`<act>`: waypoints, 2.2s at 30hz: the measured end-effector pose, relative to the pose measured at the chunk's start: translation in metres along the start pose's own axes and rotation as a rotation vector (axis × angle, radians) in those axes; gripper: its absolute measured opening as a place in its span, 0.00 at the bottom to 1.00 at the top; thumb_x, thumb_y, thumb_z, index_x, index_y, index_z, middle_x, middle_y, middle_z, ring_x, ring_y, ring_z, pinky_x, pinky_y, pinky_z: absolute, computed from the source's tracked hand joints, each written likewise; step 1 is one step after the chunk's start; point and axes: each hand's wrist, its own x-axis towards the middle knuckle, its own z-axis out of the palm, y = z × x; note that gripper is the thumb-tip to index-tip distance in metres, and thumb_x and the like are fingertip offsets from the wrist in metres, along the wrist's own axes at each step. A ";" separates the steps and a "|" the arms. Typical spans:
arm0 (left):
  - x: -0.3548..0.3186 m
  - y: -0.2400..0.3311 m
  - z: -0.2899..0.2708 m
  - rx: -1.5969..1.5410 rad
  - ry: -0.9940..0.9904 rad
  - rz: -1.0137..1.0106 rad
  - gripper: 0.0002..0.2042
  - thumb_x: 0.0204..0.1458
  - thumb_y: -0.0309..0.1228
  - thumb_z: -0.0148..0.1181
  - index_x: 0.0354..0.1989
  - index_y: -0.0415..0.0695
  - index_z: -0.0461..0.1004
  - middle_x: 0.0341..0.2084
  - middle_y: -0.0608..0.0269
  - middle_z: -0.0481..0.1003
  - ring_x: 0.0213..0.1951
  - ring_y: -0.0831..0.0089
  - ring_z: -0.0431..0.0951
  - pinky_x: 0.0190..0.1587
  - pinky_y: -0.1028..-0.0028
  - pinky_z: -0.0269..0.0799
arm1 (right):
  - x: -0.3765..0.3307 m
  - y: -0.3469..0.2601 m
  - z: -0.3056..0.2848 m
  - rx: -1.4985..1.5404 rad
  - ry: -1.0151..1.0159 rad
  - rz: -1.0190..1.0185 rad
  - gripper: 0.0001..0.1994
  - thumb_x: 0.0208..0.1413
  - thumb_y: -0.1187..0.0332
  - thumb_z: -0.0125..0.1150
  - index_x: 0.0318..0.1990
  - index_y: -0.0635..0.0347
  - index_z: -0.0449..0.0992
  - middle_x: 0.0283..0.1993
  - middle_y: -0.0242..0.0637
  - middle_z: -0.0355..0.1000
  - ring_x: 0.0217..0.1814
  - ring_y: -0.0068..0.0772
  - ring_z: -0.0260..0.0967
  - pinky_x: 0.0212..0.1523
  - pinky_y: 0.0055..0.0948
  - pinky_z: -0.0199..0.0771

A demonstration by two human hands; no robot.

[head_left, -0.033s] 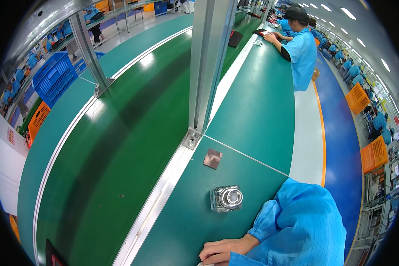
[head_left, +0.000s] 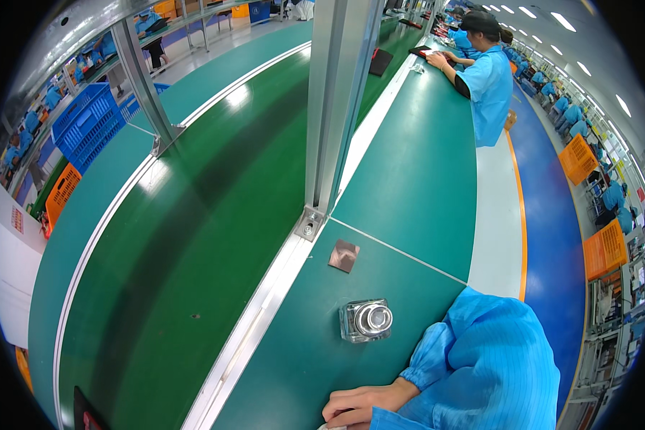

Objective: The person wets a cloth on a dispenser bottle, pulls trays of phones from a conveyor line, wipes the screens of the phones with the cloth, and slides the trays down the line.

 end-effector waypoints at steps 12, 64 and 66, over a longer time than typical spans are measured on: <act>0.006 0.020 -0.076 -0.058 -0.186 -0.058 0.21 0.65 0.39 0.45 0.63 0.43 0.62 0.59 0.56 0.66 0.60 0.61 0.66 0.62 0.66 0.63 | 0.011 -0.011 -0.008 -0.155 -0.015 -0.145 0.15 0.55 0.76 0.65 0.48 0.73 0.74 0.49 0.47 0.68 0.40 0.42 0.69 0.38 0.34 0.73; 0.042 -0.021 -0.089 -0.802 -0.171 -0.720 0.23 0.53 0.27 0.52 0.60 0.43 0.67 0.61 0.60 0.65 0.67 0.67 0.60 0.72 0.62 0.55 | 0.018 -0.023 -0.012 -0.324 -0.111 -0.034 0.16 0.45 0.76 0.69 0.44 0.69 0.78 0.44 0.43 0.71 0.36 0.38 0.69 0.35 0.31 0.72; 0.041 -0.020 -0.086 -0.695 -0.131 -0.716 0.22 0.51 0.27 0.53 0.57 0.42 0.69 0.58 0.60 0.67 0.65 0.67 0.61 0.71 0.60 0.56 | 0.018 -0.021 -0.010 -0.330 -0.097 -0.038 0.16 0.45 0.76 0.69 0.44 0.69 0.78 0.43 0.43 0.71 0.36 0.38 0.69 0.35 0.31 0.72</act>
